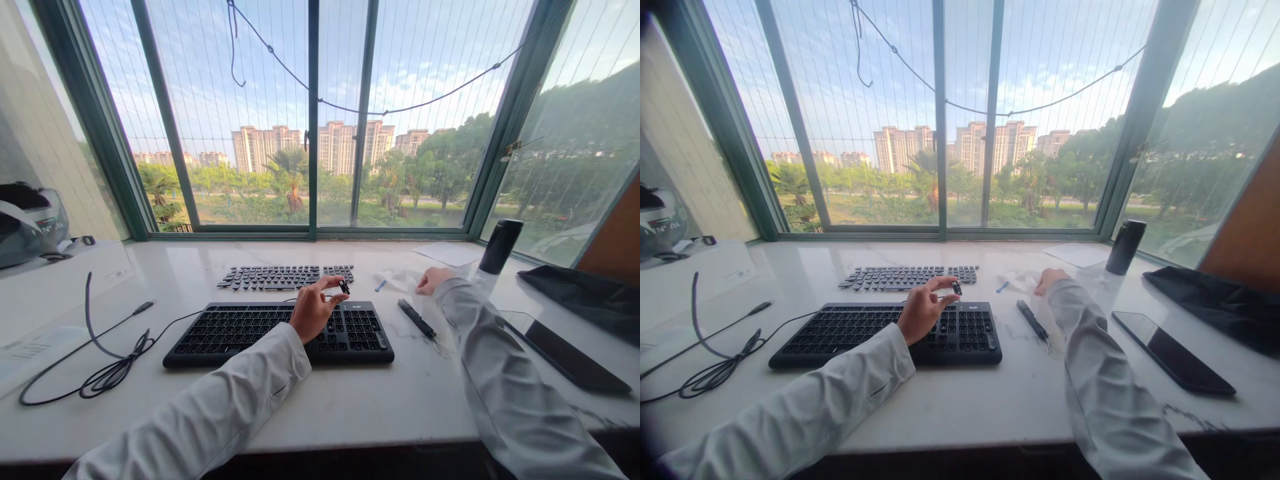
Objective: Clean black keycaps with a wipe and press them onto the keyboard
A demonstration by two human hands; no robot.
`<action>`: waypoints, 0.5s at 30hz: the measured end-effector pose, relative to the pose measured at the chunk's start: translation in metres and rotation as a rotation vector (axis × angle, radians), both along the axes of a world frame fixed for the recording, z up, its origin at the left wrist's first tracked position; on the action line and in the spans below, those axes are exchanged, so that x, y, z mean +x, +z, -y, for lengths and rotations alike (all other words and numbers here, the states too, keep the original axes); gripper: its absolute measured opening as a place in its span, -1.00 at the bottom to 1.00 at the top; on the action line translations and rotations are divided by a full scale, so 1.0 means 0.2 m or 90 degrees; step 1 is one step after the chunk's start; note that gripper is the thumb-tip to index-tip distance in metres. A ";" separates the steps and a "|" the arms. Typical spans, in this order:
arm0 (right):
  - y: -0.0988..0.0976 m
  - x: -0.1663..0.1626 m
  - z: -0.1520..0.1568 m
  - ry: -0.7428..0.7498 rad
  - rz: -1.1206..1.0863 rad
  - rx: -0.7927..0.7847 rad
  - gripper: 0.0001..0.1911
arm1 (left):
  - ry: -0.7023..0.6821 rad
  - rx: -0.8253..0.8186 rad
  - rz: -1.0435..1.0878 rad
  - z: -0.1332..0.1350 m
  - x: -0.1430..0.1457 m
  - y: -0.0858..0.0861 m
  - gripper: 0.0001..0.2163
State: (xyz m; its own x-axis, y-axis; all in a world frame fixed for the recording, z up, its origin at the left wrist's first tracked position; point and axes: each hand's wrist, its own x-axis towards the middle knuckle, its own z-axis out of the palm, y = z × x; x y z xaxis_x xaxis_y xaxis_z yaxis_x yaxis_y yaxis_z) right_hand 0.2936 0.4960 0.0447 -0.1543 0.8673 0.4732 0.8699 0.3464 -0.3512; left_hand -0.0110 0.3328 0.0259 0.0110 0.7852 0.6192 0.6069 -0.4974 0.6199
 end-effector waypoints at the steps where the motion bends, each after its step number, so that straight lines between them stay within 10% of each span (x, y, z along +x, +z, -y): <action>1: 0.04 -0.01 0.02 -0.005 0.006 -0.025 -0.83 | 0.001 0.001 -0.002 0.00 0.00 0.00 -0.66; 6: 0.15 -0.25 0.18 0.176 -0.123 -0.059 -0.66 | 0.029 0.002 -0.015 0.00 0.00 -0.01 -0.64; 10: 0.07 -0.52 0.33 0.423 -0.307 -0.164 -0.57 | 0.057 0.012 -0.041 0.01 0.01 -0.01 -0.60; 15: -0.04 -0.68 0.41 0.514 -0.463 -0.309 -0.55 | 0.078 0.047 -0.112 0.03 0.02 -0.01 -0.62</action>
State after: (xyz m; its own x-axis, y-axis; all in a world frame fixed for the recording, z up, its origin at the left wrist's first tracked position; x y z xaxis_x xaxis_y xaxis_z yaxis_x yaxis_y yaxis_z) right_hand 0.1570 0.4147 0.0377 -0.5697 0.7552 0.3243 0.0034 0.3968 -0.9179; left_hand -0.0071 0.3272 0.0230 0.0304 0.7398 0.6722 0.7612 -0.4530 0.4641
